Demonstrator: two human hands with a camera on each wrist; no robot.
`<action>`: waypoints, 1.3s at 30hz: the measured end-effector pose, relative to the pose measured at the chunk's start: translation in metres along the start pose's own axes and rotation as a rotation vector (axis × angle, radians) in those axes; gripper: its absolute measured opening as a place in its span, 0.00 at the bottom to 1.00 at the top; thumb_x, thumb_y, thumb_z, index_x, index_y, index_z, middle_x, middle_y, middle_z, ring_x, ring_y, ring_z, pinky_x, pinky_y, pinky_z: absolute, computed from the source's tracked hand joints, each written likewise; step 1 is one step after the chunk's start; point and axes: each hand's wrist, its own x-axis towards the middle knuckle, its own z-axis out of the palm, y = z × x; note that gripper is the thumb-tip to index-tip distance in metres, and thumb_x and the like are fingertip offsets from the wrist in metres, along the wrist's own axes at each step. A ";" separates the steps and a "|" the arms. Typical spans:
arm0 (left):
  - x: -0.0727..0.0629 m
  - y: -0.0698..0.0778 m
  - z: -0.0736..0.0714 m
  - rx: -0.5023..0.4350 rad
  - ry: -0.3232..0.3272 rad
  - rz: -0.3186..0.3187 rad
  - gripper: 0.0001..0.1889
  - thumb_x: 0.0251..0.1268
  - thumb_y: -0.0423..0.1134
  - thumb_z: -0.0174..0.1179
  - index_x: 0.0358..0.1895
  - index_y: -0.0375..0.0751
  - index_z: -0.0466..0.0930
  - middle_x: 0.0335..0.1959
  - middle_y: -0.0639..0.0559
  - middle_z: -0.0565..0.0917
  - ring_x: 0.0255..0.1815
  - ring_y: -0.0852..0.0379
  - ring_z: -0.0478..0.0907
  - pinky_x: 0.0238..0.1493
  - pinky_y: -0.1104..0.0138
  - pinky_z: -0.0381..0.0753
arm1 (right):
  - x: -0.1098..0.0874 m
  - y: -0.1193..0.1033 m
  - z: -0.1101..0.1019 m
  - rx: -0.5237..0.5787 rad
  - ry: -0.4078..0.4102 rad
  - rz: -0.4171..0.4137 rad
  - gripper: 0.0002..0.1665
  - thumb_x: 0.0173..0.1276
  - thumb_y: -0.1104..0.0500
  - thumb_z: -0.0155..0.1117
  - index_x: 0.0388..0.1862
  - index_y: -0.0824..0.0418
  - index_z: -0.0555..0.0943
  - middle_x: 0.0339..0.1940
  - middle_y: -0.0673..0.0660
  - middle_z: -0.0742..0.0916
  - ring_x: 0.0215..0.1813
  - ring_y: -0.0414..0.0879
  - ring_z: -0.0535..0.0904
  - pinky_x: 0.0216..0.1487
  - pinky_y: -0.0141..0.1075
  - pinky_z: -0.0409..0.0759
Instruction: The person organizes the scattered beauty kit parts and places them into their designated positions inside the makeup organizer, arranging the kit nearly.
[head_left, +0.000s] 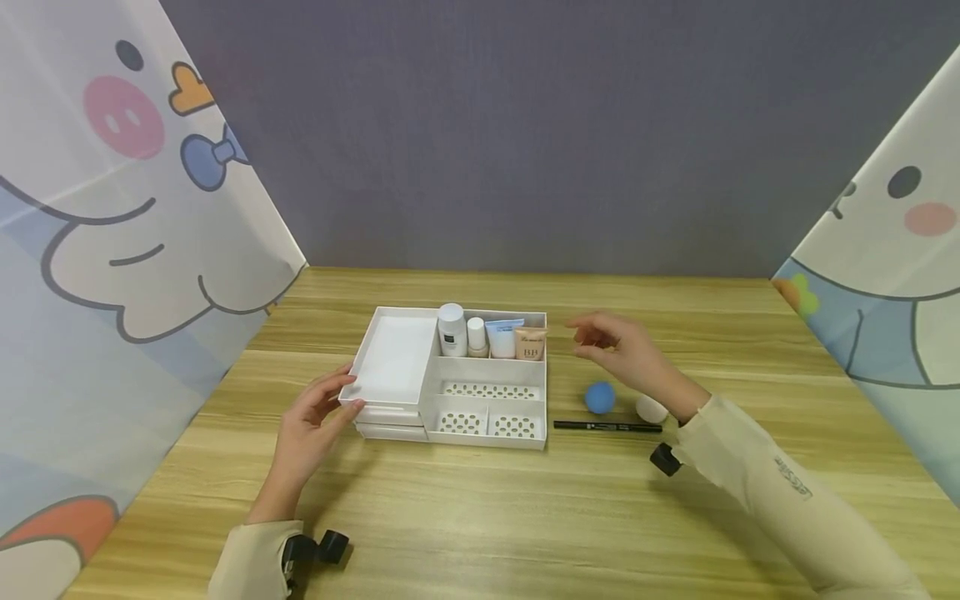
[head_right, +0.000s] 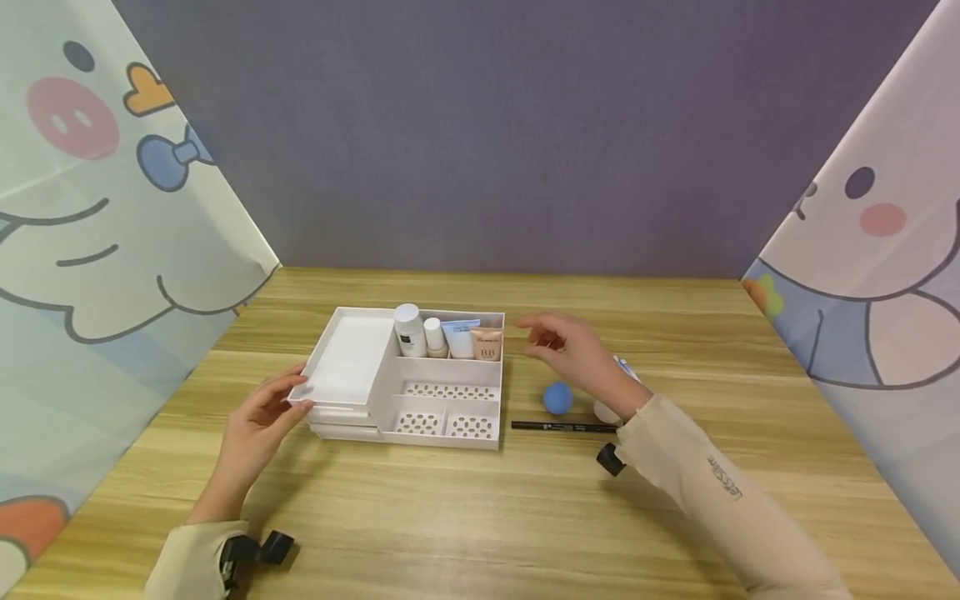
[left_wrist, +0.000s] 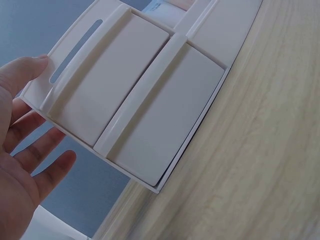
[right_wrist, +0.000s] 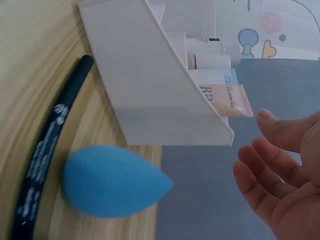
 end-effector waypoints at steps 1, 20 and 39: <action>0.000 0.000 0.000 0.001 -0.001 -0.001 0.18 0.54 0.14 0.64 0.50 0.23 0.80 0.60 0.36 0.79 0.54 0.67 0.78 0.53 0.77 0.78 | -0.002 0.001 -0.001 -0.003 0.002 0.001 0.22 0.62 0.71 0.70 0.57 0.68 0.81 0.37 0.58 0.85 0.38 0.47 0.81 0.38 0.32 0.81; 0.000 0.000 0.000 0.011 -0.013 -0.005 0.18 0.56 0.15 0.64 0.51 0.24 0.80 0.60 0.30 0.76 0.54 0.68 0.78 0.53 0.77 0.78 | -0.046 0.014 -0.011 0.000 -0.063 0.072 0.21 0.60 0.71 0.73 0.52 0.66 0.82 0.35 0.51 0.85 0.35 0.40 0.80 0.34 0.33 0.81; -0.001 -0.002 -0.001 0.015 -0.014 -0.004 0.18 0.56 0.15 0.64 0.51 0.25 0.80 0.61 0.31 0.76 0.55 0.68 0.77 0.54 0.77 0.78 | -0.073 0.029 0.000 0.024 -0.279 0.092 0.25 0.55 0.63 0.79 0.51 0.62 0.81 0.36 0.51 0.86 0.38 0.43 0.83 0.38 0.35 0.84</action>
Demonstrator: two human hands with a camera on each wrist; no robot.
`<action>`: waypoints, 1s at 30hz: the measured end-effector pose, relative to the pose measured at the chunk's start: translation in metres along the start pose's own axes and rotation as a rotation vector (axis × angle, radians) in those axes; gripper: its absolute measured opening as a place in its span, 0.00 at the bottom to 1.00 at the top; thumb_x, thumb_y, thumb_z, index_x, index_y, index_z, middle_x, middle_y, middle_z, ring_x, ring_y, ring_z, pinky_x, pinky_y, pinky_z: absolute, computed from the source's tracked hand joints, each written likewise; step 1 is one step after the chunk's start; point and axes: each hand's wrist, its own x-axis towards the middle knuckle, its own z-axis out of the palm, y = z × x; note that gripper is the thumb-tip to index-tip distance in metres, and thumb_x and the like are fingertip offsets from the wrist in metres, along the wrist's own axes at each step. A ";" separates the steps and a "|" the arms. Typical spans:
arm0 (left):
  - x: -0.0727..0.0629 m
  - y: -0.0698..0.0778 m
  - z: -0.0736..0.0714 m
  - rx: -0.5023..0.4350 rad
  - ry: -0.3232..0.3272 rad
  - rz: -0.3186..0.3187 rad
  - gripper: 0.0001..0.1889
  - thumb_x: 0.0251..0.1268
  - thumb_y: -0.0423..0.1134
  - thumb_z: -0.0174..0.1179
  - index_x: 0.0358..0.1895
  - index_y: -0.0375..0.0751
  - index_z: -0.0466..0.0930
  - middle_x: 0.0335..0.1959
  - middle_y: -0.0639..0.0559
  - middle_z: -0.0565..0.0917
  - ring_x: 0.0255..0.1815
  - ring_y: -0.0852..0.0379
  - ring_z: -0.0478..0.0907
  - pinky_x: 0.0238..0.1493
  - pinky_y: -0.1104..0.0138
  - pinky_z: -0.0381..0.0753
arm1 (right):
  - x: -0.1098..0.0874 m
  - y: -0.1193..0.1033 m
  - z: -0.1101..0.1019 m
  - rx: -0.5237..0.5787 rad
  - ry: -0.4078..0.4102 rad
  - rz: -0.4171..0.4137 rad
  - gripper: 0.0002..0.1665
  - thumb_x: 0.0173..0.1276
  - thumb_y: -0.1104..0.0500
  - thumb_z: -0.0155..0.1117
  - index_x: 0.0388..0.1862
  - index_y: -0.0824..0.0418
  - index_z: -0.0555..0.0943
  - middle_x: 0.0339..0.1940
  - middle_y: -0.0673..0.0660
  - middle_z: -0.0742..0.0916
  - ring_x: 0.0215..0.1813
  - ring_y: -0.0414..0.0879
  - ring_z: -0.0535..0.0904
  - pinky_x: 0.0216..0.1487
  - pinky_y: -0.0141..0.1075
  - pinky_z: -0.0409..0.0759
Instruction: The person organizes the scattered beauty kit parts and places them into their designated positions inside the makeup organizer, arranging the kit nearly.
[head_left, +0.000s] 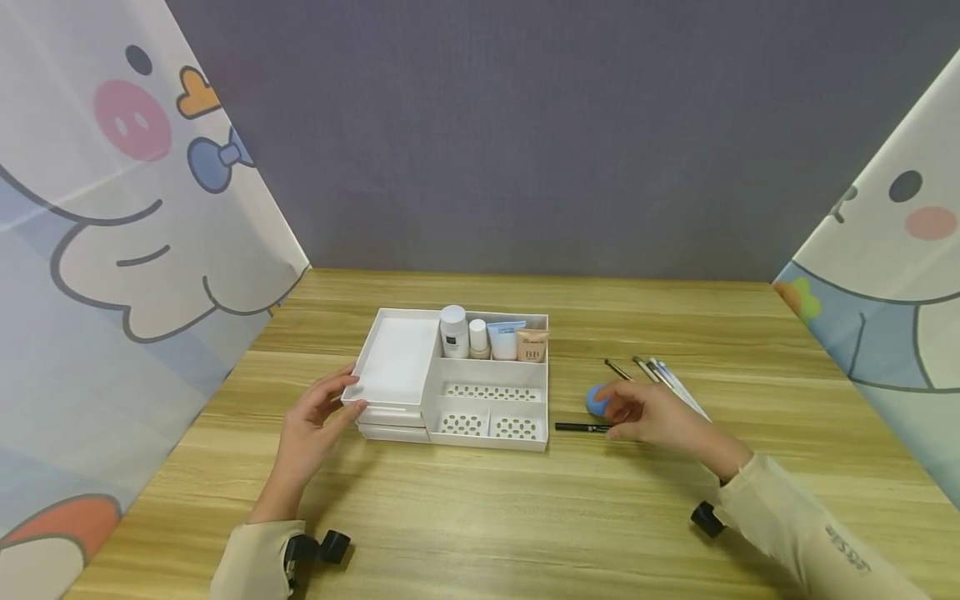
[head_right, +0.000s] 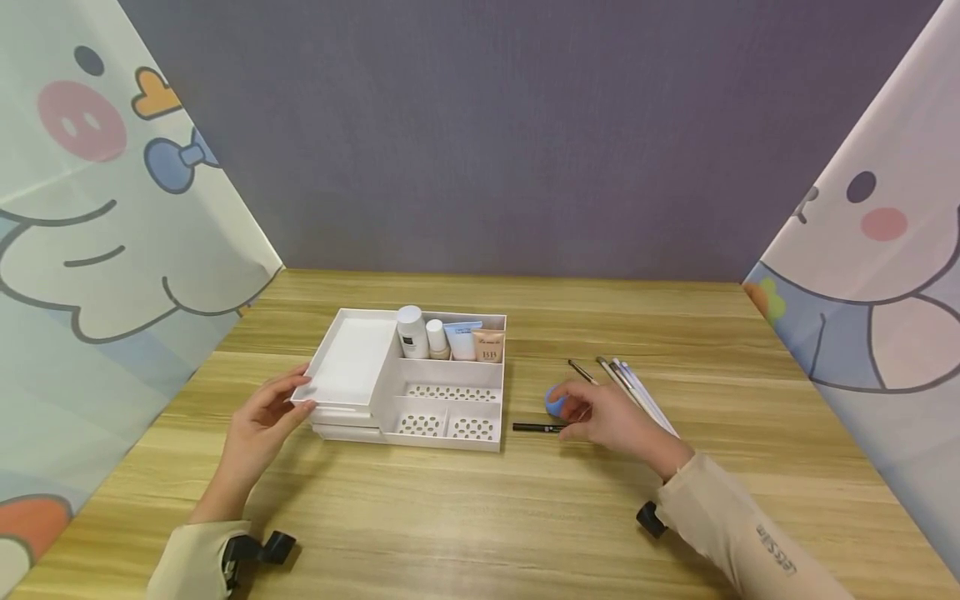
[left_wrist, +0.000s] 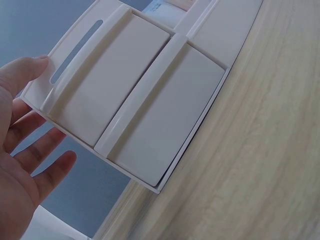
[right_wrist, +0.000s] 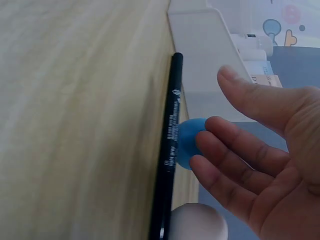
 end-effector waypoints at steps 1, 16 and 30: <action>0.000 0.000 0.000 0.001 0.000 0.000 0.18 0.56 0.15 0.64 0.51 0.25 0.80 0.61 0.31 0.76 0.55 0.68 0.77 0.54 0.77 0.78 | -0.001 0.000 0.001 -0.015 -0.005 -0.001 0.26 0.54 0.62 0.79 0.51 0.62 0.81 0.37 0.51 0.86 0.39 0.44 0.83 0.39 0.35 0.85; 0.000 0.001 0.000 0.008 -0.001 0.008 0.18 0.56 0.15 0.64 0.51 0.24 0.80 0.60 0.30 0.76 0.55 0.68 0.77 0.54 0.77 0.77 | -0.006 -0.001 0.010 -0.115 -0.059 -0.057 0.28 0.50 0.69 0.80 0.52 0.64 0.81 0.40 0.53 0.87 0.41 0.47 0.83 0.38 0.37 0.84; 0.001 0.001 0.000 0.004 0.002 0.012 0.18 0.56 0.15 0.64 0.51 0.24 0.80 0.60 0.30 0.77 0.54 0.67 0.78 0.53 0.77 0.78 | -0.003 -0.001 0.010 -0.170 -0.188 -0.086 0.30 0.49 0.82 0.67 0.53 0.65 0.83 0.30 0.44 0.78 0.30 0.35 0.69 0.29 0.29 0.73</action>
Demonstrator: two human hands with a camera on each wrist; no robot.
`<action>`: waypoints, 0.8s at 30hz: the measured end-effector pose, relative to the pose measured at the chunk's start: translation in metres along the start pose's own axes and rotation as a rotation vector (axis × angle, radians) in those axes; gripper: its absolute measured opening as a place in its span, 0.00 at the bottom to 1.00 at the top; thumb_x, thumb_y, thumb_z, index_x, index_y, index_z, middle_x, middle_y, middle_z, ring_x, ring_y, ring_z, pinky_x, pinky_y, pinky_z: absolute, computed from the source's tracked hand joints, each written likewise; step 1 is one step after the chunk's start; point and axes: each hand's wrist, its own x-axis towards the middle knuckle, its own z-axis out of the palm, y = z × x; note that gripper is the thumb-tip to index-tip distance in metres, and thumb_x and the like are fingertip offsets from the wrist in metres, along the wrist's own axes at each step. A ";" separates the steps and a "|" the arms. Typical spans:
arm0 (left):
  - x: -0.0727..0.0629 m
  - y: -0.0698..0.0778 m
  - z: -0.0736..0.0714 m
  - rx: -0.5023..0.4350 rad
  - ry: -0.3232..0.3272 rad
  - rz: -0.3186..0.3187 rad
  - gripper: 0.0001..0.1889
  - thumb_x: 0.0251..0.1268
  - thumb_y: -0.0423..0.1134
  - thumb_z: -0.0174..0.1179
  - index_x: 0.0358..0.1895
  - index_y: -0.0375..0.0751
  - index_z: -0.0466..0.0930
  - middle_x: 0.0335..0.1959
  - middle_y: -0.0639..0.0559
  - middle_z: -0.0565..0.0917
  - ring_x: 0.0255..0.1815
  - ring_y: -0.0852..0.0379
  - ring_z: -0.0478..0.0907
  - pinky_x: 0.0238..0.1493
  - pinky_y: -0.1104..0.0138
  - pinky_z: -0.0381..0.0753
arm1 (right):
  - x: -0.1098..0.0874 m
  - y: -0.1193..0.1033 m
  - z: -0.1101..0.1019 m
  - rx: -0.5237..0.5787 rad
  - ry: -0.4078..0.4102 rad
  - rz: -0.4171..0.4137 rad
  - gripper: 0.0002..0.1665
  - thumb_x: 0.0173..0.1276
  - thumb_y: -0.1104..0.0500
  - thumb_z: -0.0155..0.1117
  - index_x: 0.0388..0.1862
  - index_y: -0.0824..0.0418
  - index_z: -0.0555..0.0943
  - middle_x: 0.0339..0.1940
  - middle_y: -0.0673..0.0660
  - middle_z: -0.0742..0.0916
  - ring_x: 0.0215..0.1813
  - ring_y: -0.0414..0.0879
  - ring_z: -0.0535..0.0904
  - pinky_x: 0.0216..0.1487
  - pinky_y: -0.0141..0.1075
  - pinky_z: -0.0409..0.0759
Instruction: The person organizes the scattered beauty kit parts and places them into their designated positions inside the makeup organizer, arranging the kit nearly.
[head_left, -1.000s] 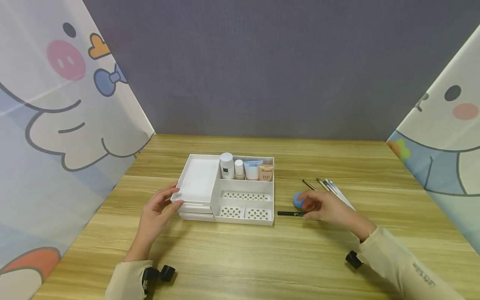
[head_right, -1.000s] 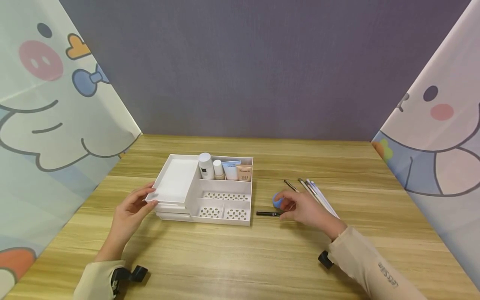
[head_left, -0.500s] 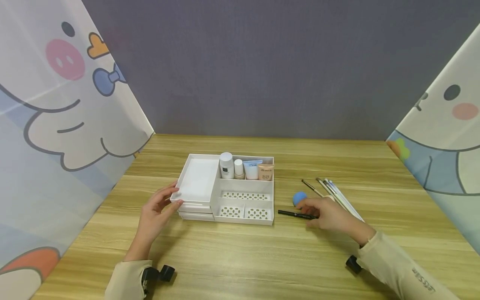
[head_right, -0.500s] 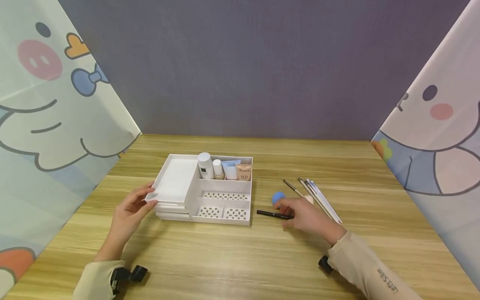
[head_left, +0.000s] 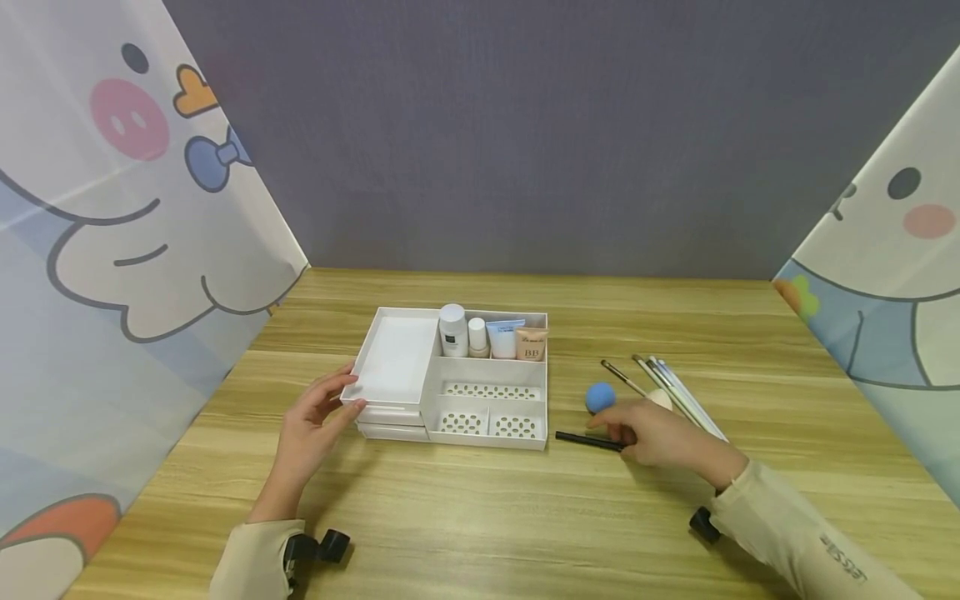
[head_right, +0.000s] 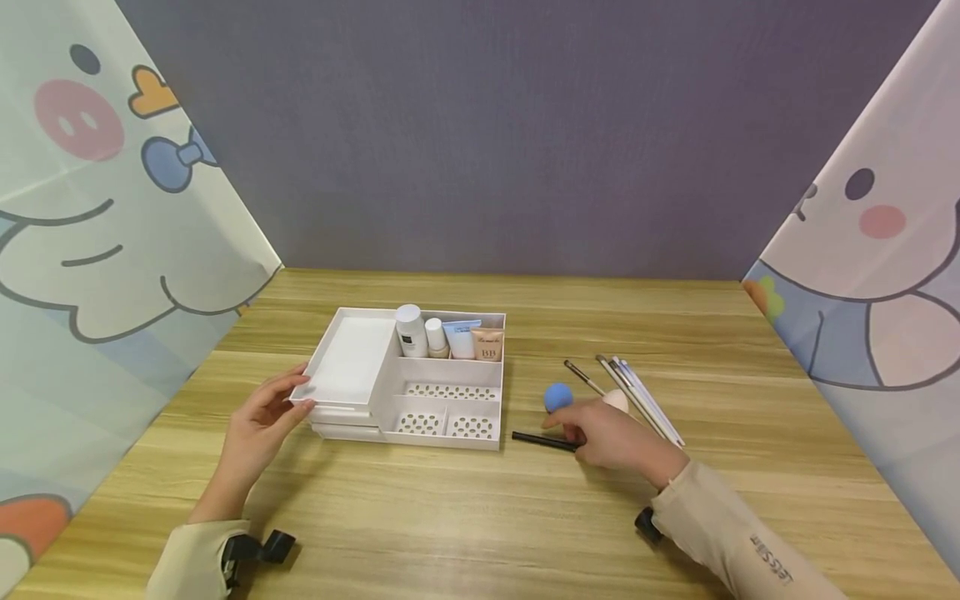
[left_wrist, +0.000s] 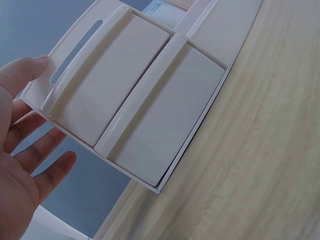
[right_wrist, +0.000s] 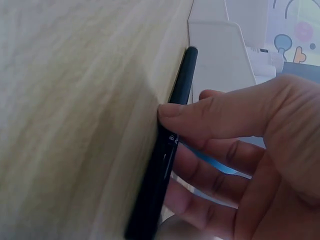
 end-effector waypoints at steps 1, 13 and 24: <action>0.000 0.000 0.000 0.001 0.000 -0.001 0.18 0.56 0.15 0.64 0.51 0.24 0.80 0.60 0.30 0.77 0.54 0.67 0.78 0.53 0.77 0.78 | 0.000 0.000 -0.001 0.005 -0.013 0.002 0.31 0.49 0.82 0.65 0.54 0.65 0.83 0.30 0.44 0.77 0.29 0.35 0.68 0.28 0.29 0.72; 0.001 0.001 0.001 0.001 -0.003 -0.008 0.17 0.56 0.15 0.64 0.51 0.24 0.80 0.60 0.30 0.76 0.55 0.68 0.77 0.53 0.77 0.78 | 0.003 -0.006 -0.009 0.063 -0.099 0.002 0.35 0.47 0.84 0.59 0.56 0.65 0.83 0.26 0.45 0.76 0.26 0.33 0.65 0.26 0.28 0.66; 0.001 0.000 0.001 0.000 -0.005 -0.005 0.18 0.56 0.15 0.64 0.51 0.24 0.80 0.61 0.30 0.76 0.55 0.68 0.77 0.53 0.77 0.78 | 0.004 -0.002 -0.015 0.177 -0.160 0.014 0.35 0.47 0.81 0.61 0.58 0.65 0.82 0.30 0.46 0.79 0.29 0.35 0.68 0.27 0.28 0.69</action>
